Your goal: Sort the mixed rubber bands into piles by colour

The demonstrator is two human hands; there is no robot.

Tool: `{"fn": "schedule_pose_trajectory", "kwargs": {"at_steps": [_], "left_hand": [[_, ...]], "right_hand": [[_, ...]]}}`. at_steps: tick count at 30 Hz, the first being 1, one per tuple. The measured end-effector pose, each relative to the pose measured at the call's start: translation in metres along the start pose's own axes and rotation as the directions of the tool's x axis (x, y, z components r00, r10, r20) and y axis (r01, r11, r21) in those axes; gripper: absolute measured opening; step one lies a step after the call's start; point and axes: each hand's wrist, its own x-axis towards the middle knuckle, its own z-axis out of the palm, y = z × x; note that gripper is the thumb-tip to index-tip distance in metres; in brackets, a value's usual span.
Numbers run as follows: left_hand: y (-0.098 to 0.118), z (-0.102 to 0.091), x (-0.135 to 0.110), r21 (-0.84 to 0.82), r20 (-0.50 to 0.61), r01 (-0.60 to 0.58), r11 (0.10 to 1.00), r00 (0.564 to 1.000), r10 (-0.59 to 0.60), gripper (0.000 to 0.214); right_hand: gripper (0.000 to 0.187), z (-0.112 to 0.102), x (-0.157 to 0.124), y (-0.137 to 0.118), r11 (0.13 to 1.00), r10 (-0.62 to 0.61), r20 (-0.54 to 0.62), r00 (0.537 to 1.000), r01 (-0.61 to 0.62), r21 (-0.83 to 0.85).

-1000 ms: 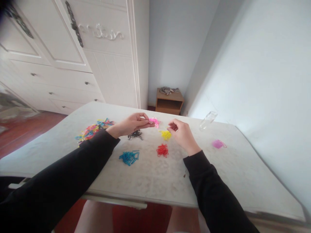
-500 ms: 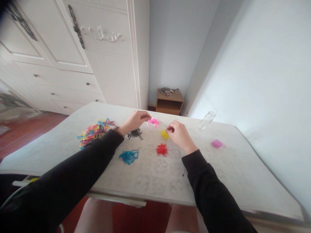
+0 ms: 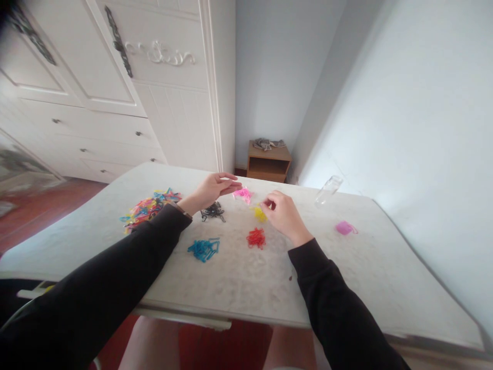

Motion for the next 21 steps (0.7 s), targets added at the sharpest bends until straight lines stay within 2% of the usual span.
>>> {"fn": "schedule_pose_trajectory", "kwargs": {"at_steps": [3, 8, 12, 16, 21], "left_hand": [[0.005, 0.003, -0.009, -0.126, 0.031, 0.096, 0.987, 0.995, -0.092, 0.005], [0.008, 0.006, -0.016, -0.157, 0.085, 0.208, 0.965, 0.977, -0.197, 0.019], [0.009, 0.006, -0.014, -0.161, 0.065, 0.232, 0.959, 0.972, -0.224, 0.011], [0.008, 0.003, -0.012, -0.161, 0.029, 0.262, 0.952, 0.965, -0.26, 0.027], [0.01, -0.001, -0.011, -0.155, 0.036, 0.282, 0.947, 0.96, -0.279, 0.04]], "right_hand": [[0.019, 0.001, -0.001, 0.001, 1.0, 0.003, 0.002, 1.0, -0.003, -0.005], [0.016, 0.002, 0.0, 0.004, 0.999, 0.026, 0.003, 1.0, -0.026, -0.037], [0.016, 0.002, 0.0, 0.003, 0.999, 0.032, 0.011, 0.999, -0.032, -0.037], [0.016, 0.002, -0.001, 0.001, 0.999, 0.023, 0.018, 1.0, -0.022, -0.024], [0.016, 0.003, 0.0, 0.004, 0.998, 0.028, 0.023, 0.999, -0.027, -0.059]]}}
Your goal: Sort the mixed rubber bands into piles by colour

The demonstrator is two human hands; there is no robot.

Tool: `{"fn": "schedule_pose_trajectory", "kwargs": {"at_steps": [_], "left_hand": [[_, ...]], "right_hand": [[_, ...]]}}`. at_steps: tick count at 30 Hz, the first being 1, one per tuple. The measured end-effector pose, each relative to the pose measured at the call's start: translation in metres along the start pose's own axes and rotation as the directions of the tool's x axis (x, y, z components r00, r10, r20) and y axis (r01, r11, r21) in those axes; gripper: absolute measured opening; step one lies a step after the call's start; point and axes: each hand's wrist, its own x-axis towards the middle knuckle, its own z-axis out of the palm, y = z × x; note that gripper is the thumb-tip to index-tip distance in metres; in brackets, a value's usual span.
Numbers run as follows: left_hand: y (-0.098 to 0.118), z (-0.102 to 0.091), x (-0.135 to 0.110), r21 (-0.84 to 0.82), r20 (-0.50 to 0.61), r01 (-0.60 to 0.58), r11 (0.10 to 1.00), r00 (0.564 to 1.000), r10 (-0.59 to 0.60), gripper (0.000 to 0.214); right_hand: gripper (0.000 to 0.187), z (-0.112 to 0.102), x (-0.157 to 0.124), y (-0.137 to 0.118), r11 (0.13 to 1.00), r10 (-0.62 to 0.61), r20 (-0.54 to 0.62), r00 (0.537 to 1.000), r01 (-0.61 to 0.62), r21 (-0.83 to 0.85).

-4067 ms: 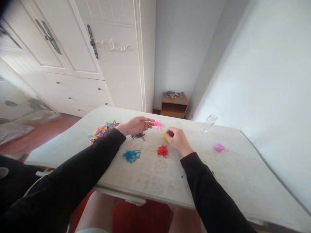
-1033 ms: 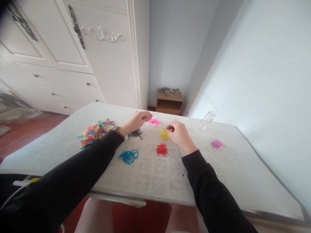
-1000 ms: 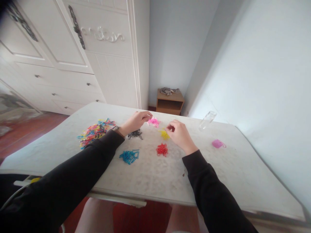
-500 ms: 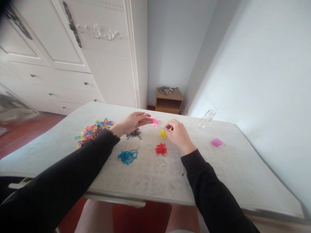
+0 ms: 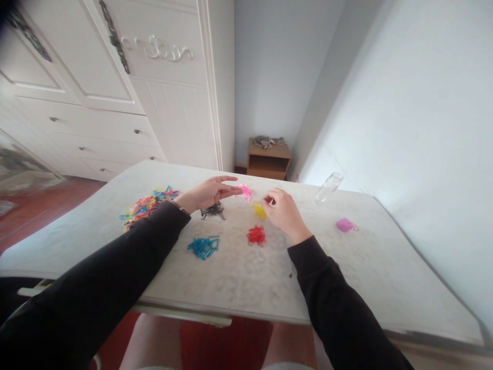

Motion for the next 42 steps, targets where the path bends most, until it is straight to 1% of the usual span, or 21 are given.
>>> {"fn": "schedule_pose_trajectory", "kwargs": {"at_steps": [2, 4, 8, 10, 14, 18, 21, 24, 27, 31, 34, 39, 42], "left_hand": [[0.002, 0.0, -0.001, -0.011, 0.021, -0.014, 1.0, 1.0, 0.014, 0.04], [0.004, 0.001, -0.003, -0.021, 0.028, -0.026, 0.999, 0.999, 0.027, 0.035], [0.007, 0.006, -0.007, -0.026, -0.014, -0.054, 0.998, 0.998, 0.053, 0.026], [0.007, 0.007, -0.009, -0.027, -0.03, -0.061, 0.998, 0.998, 0.061, 0.025], [0.008, 0.008, -0.01, -0.027, -0.034, -0.068, 0.997, 0.997, 0.067, 0.022], [0.008, 0.009, -0.01, -0.021, -0.036, -0.08, 0.997, 0.996, 0.079, 0.02], [0.009, 0.009, -0.01, -0.036, -0.026, -0.073, 0.997, 0.997, 0.072, 0.02], [0.009, 0.008, -0.008, -0.065, -0.019, -0.068, 0.996, 0.998, 0.067, 0.022], [0.008, 0.005, -0.006, -0.092, -0.007, -0.072, 0.993, 0.997, 0.072, 0.03], [0.007, 0.004, -0.005, -0.116, 0.007, -0.079, 0.99, 0.997, 0.08, 0.048], [0.006, 0.004, -0.006, -0.112, 0.013, -0.086, 0.99, 0.996, 0.088, 0.052], [0.005, 0.004, -0.007, -0.049, 0.014, -0.083, 0.995, 0.996, 0.083, 0.046], [0.002, 0.002, -0.006, -0.027, 0.034, -0.102, 0.994, 0.994, 0.103, 0.04]], "right_hand": [[0.014, 0.004, 0.001, 0.004, 1.0, 0.012, -0.001, 1.0, -0.012, -0.001], [0.015, 0.009, 0.002, 0.008, 0.999, 0.036, 0.029, 0.999, -0.037, 0.019], [0.028, 0.017, 0.002, 0.014, 0.993, 0.093, 0.191, 0.977, -0.106, 0.061], [0.031, 0.019, 0.002, 0.014, 0.991, 0.098, 0.229, 0.968, -0.117, 0.067], [0.031, 0.019, 0.004, 0.015, 0.995, 0.079, 0.223, 0.972, -0.089, 0.035], [0.036, 0.022, 0.005, 0.015, 0.996, 0.075, 0.261, 0.962, -0.061, -0.061], [0.042, 0.025, 0.005, 0.01, 0.988, 0.116, 0.291, 0.95, -0.081, -0.128], [0.046, 0.026, 0.005, 0.004, 0.982, 0.163, 0.309, 0.937, -0.122, -0.147], [0.051, 0.027, 0.006, 0.001, 0.978, 0.176, 0.299, 0.938, -0.132, -0.159], [0.053, 0.027, 0.008, 0.002, 0.977, 0.156, 0.288, 0.945, -0.105, -0.185], [0.052, 0.027, 0.008, 0.002, 0.973, 0.149, 0.276, 0.95, -0.091, -0.212], [0.052, 0.03, 0.006, 0.003, 0.972, 0.14, 0.297, 0.944, -0.073, -0.225], [0.053, 0.03, 0.005, 0.002, 0.972, 0.14, 0.291, 0.947, -0.075, -0.223]]}}
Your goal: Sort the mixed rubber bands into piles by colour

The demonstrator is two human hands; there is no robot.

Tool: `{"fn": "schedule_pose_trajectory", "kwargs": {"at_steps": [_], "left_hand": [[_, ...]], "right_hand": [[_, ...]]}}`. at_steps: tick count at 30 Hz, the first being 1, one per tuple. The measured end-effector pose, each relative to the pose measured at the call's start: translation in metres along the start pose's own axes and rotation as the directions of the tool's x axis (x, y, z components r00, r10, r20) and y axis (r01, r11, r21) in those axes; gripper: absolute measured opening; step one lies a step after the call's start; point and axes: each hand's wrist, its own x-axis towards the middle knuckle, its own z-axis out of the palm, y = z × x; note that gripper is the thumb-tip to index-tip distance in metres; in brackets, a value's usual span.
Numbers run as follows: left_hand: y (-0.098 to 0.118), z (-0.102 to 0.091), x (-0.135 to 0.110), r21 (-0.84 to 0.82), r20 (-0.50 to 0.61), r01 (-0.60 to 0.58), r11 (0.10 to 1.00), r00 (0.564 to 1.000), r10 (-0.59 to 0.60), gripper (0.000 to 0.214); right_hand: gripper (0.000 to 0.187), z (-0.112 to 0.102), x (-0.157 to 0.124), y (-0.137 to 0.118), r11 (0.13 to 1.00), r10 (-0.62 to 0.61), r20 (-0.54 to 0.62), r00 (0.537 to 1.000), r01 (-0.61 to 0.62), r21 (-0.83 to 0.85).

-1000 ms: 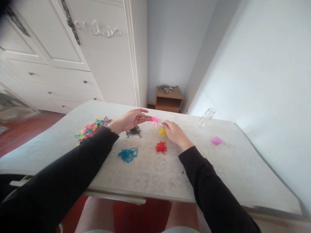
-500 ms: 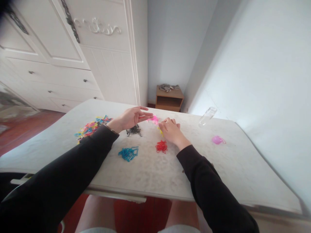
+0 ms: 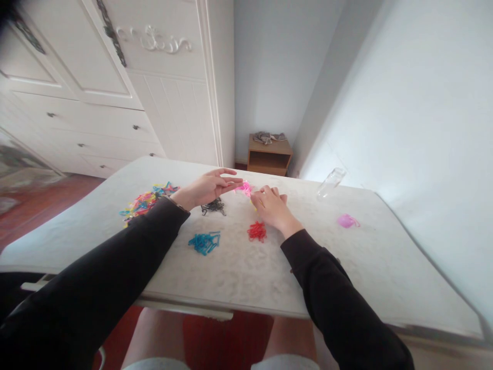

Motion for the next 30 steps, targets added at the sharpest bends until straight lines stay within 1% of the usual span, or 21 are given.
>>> {"fn": "schedule_pose_trajectory", "kwargs": {"at_steps": [4, 6, 8, 11, 13, 14, 20, 23, 26, 28, 30], "left_hand": [[-0.004, -0.001, 0.002, 0.051, 0.009, -0.046, 0.998, 0.999, 0.046, 0.03], [-0.007, -0.002, 0.005, 0.109, -0.005, -0.064, 0.992, 0.998, 0.065, 0.027], [-0.01, -0.004, 0.01, 0.201, -0.028, -0.088, 0.976, 0.995, 0.095, 0.024], [-0.016, -0.008, 0.017, 0.394, -0.034, -0.169, 0.903, 0.98, 0.198, 0.025], [-0.018, -0.009, 0.02, 0.493, 0.005, -0.235, 0.838, 0.964, 0.267, 0.029], [-0.018, -0.009, 0.02, 0.514, 0.028, -0.261, 0.817, 0.957, 0.287, 0.032], [-0.016, -0.003, 0.012, 0.509, 0.126, -0.367, 0.778, 0.926, 0.355, 0.053], [-0.017, -0.005, 0.011, 0.566, 0.143, -0.371, 0.736, 0.924, 0.355, 0.062], [-0.018, -0.009, 0.014, 0.631, 0.16, -0.358, 0.688, 0.928, 0.336, 0.062], [-0.017, -0.01, 0.016, 0.635, 0.157, -0.345, 0.691, 0.934, 0.322, 0.06], [-0.016, -0.01, 0.016, 0.595, 0.13, -0.315, 0.739, 0.946, 0.298, 0.057]], "right_hand": [[0.054, -0.004, -0.001, -0.003, 1.0, 0.003, -0.045, 0.999, -0.002, 0.018], [0.053, -0.005, -0.002, -0.005, 1.0, -0.002, -0.065, 0.998, 0.003, 0.021], [0.051, -0.006, -0.002, -0.007, 1.0, -0.007, -0.082, 0.997, 0.009, 0.022], [0.048, -0.006, -0.002, -0.008, 1.0, -0.011, -0.1, 0.995, 0.013, 0.026], [0.045, -0.006, -0.002, -0.008, 0.999, -0.015, -0.108, 0.994, 0.018, 0.026], [0.044, -0.006, -0.002, -0.008, 0.999, -0.017, -0.111, 0.994, 0.02, 0.026], [0.044, -0.005, -0.002, -0.007, 0.999, -0.008, -0.115, 0.993, 0.012, 0.033], [0.044, -0.006, -0.002, -0.007, 1.0, -0.004, -0.105, 0.994, 0.007, 0.025], [0.044, -0.006, -0.002, -0.007, 1.0, -0.001, -0.093, 0.996, 0.002, 0.017], [0.043, -0.006, -0.002, -0.007, 1.0, 0.003, -0.093, 0.996, 0.0, 0.023], [0.042, -0.006, -0.002, -0.007, 0.999, 0.002, -0.104, 0.995, 0.001, 0.035]]}}
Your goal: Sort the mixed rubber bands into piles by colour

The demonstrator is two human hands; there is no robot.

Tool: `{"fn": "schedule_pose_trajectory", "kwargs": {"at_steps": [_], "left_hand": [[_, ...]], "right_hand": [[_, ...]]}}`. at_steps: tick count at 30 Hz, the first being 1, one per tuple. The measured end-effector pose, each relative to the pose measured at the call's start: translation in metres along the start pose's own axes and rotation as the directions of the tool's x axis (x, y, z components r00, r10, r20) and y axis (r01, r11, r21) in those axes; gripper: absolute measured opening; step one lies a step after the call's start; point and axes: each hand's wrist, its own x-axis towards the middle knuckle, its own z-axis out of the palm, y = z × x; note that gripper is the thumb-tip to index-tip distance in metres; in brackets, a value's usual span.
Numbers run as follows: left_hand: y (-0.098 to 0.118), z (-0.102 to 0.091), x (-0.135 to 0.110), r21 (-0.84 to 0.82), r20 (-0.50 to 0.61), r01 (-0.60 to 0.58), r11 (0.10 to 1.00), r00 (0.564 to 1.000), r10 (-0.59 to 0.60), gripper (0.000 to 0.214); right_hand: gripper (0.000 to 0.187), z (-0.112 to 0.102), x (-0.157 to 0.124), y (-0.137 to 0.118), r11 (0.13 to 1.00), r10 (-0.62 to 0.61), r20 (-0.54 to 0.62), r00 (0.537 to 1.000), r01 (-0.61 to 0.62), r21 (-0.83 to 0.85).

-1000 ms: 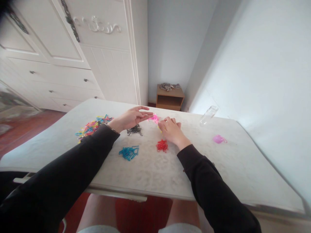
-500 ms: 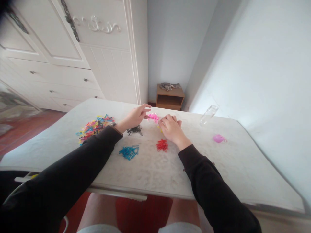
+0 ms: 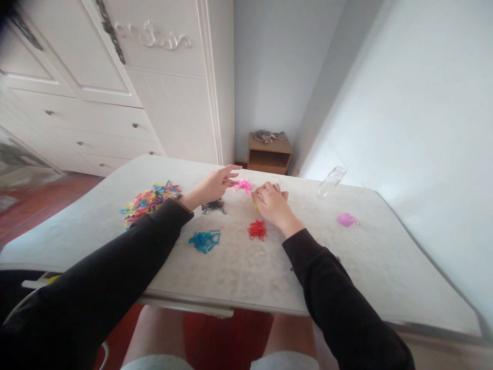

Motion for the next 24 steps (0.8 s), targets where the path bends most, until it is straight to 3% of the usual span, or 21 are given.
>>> {"fn": "schedule_pose_trajectory", "kwargs": {"at_steps": [5, 8, 11, 14, 19, 24], "left_hand": [[0.015, 0.004, -0.007, -0.412, 0.029, 0.113, 0.904, 0.993, -0.111, 0.039], [0.027, 0.009, -0.015, -0.549, 0.103, 0.155, 0.822, 0.988, -0.117, 0.035], [0.036, 0.014, -0.023, -0.57, 0.233, 0.219, 0.792, 0.967, -0.1, 0.039], [0.044, 0.021, -0.03, -0.548, 0.332, 0.25, 0.798, 0.941, -0.067, 0.047], [0.05, 0.028, -0.038, -0.538, 0.402, 0.264, 0.801, 0.915, -0.032, 0.064], [0.048, 0.027, -0.04, -0.579, 0.441, 0.287, 0.763, 0.898, -0.004, 0.062]], "right_hand": [[0.037, -0.006, -0.001, -0.005, 0.996, -0.056, -0.096, 0.994, 0.063, 0.064], [0.033, -0.012, -0.003, -0.01, 0.983, -0.142, -0.18, 0.973, 0.161, 0.093], [0.034, -0.016, -0.006, -0.016, 0.969, -0.203, -0.212, 0.956, 0.228, 0.098], [0.035, -0.016, -0.007, -0.02, 0.951, -0.266, -0.167, 0.949, 0.287, 0.114], [0.028, -0.014, -0.006, -0.023, 0.931, -0.308, -0.144, 0.94, 0.329, 0.159], [0.023, -0.021, -0.007, -0.022, 0.936, -0.252, -0.155, 0.955, 0.281, 0.211]]}}
